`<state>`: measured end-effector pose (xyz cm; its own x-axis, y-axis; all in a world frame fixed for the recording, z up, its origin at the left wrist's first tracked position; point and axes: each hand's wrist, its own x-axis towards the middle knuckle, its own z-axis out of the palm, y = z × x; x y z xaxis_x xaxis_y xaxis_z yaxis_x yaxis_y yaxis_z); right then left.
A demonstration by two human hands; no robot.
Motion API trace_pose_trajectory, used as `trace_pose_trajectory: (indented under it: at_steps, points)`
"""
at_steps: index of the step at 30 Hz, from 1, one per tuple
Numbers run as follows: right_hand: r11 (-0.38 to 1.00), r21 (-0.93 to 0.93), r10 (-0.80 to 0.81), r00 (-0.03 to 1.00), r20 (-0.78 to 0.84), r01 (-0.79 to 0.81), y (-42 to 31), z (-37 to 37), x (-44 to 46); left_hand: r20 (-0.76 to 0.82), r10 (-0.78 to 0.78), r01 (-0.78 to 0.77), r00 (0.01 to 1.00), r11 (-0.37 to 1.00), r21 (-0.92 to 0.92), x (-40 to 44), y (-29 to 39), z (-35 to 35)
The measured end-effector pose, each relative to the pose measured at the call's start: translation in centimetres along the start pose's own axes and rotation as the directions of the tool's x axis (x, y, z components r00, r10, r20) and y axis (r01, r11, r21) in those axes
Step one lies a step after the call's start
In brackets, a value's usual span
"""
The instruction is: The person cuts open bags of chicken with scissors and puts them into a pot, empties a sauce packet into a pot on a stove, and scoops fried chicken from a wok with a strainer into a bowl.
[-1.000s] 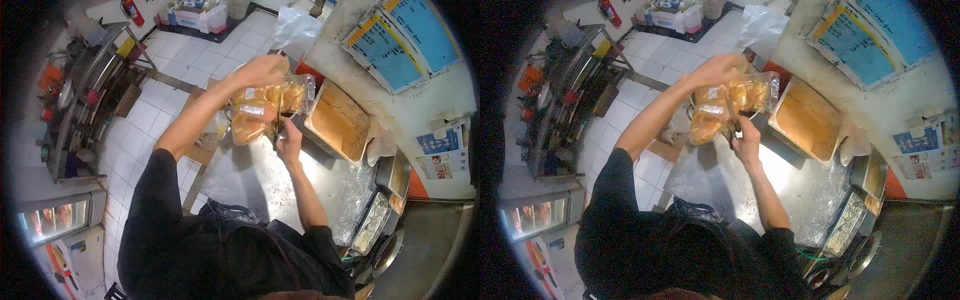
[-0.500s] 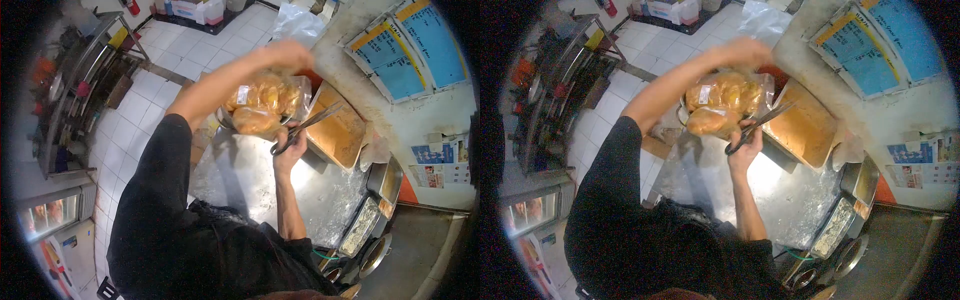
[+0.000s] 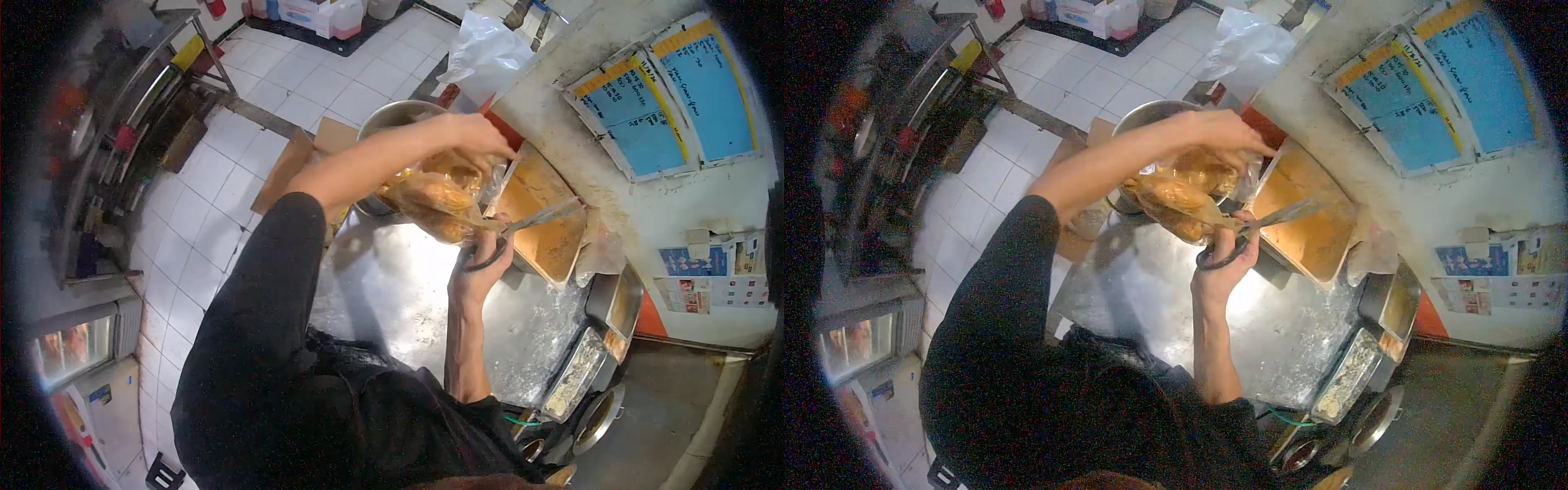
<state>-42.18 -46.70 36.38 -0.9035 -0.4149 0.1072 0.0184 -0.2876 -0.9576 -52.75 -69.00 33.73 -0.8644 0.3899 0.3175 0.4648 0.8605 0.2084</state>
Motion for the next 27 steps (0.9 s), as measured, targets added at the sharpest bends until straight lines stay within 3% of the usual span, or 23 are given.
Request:
trace_pose_trajectory:
  at_steps: [1,2,6,8,11,13,14,16,17,19,22,24,26,27]
  points:
    - [0.996,0.09,0.031,0.999,-0.026,-0.028,-0.1,-0.2,0.2,0.195,-0.075,0.07,0.978,0.997,0.033,0.4,0.0,0.6]
    - [0.982,0.179,0.065,0.997,-0.049,-0.055,-0.1,-0.5,0.3,0.187,-0.075,0.072,0.979,0.997,0.027,0.5,-0.3,1.1]
    - [0.976,0.213,0.069,0.995,-0.066,-0.053,-0.9,-1.9,1.0,0.188,0.004,-0.002,0.982,1.0,-0.009,0.0,-1.8,1.7]
    - [0.984,0.175,0.069,0.984,-0.162,-0.04,0.2,-3.4,1.9,0.054,0.006,-0.005,0.999,1.0,-0.025,-1.0,-3.1,1.9]
    - [0.99,0.133,0.076,0.959,-0.273,-0.04,0.4,-4.0,3.0,-0.195,-0.226,0.21,0.954,0.973,-0.098,-4.5,-3.4,-0.1]
    - [0.994,0.106,0.049,0.969,-0.242,-0.023,0.2,-4.2,4.1,-0.219,-0.411,0.399,0.885,0.912,-0.096,-7.3,-1.9,-4.5]
    - [0.997,0.078,0.016,0.977,-0.212,0.0,0.1,-4.1,4.4,-0.215,-0.415,0.404,0.884,0.91,-0.094,-8.9,-1.8,-5.7]
    - [0.998,0.07,0.021,0.978,-0.209,-0.007,-0.5,-3.3,5.3,-0.445,-0.477,0.507,0.758,0.86,-0.058,-11.5,-1.8,-7.6]
    - [0.996,0.075,-0.025,0.975,-0.219,0.042,-0.3,-3.1,6.0,-0.443,-0.479,0.511,0.758,0.858,-0.053,-12.5,-1.4,-8.5]
    - [0.994,0.101,-0.031,0.987,-0.156,0.048,-1.5,-1.7,6.2,-0.579,-0.533,0.637,0.617,0.771,-0.031,-13.8,0.1,-9.8]
    - [0.972,0.227,-0.021,0.988,-0.15,0.055,-2.3,0.7,6.8,-0.632,-0.555,0.674,0.541,0.735,-0.07,-14.3,1.9,-10.4]
    - [0.966,0.259,0.062,0.99,-0.129,-0.027,-2.3,-0.2,8.1,-0.662,-0.554,0.681,0.504,0.727,-0.089,-14.1,2.3,-10.4]
    - [0.963,0.239,0.081,0.982,0.17,-0.121,-1.3,-1.7,10.3,-0.689,-0.553,0.683,0.468,0.721,-0.115,-14.0,2.4,-10.4]
    - [0.963,0.24,0.082,0.983,0.166,-0.121,-1.1,-1.4,10.8,-0.686,-0.603,0.719,0.408,0.675,-0.165,-13.9,2.0,-10.6]
